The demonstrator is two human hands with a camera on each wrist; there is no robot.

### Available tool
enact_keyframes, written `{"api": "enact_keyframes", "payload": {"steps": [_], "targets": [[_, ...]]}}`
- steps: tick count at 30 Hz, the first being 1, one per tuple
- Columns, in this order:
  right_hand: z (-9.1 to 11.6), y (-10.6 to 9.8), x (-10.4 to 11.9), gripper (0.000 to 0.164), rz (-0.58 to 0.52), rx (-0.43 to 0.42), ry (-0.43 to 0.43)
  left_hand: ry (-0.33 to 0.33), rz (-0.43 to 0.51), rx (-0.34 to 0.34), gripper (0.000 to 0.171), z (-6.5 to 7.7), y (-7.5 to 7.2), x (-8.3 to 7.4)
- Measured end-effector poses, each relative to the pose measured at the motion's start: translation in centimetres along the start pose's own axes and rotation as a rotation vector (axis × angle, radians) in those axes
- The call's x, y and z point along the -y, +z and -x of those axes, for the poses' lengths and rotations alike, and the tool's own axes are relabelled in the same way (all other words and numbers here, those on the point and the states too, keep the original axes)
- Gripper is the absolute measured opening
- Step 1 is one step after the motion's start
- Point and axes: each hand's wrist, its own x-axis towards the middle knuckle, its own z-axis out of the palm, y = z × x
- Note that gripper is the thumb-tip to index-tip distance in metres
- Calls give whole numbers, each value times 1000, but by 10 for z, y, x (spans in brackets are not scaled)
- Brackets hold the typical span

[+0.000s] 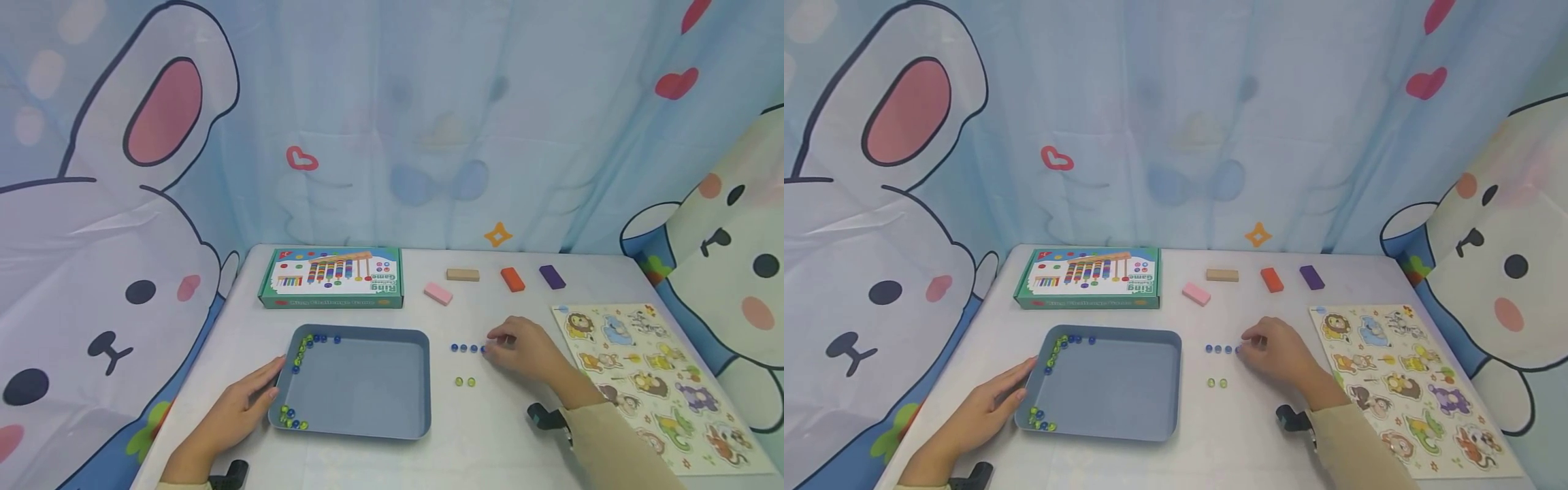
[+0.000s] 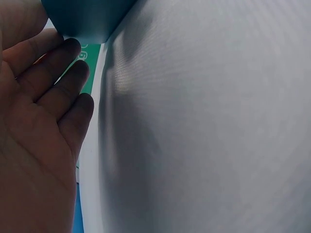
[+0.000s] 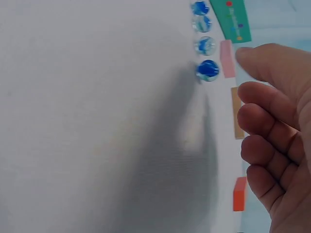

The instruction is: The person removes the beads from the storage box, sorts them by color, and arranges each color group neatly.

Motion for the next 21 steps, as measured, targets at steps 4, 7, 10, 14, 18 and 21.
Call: {"api": "enact_keyframes", "payload": {"steps": [4, 7, 10, 14, 18, 21], "targets": [[-3, -7, 4, 22, -13, -46, -39, 15, -2, -11, 52, -1, -1, -3], [-6, -11, 12, 23, -9, -62, -66, 23, 7, -19, 52, -1, -1, -4], [-11, -12, 26, 25, -10, -75, -98, 30, 5, -23, 52, -2, -1, -4], [-21, -10, 50, 25, -15, -69, -151, 1, -22, -12, 52, -1, 0, -2], [-33, -8, 81, 24, -36, -53, -218, -37, -50, 8, 53, -1, 0, -1], [-43, -5, 105, 24, -51, -50, -279, -42, -56, 13, 53, -1, 1, 0]]}}
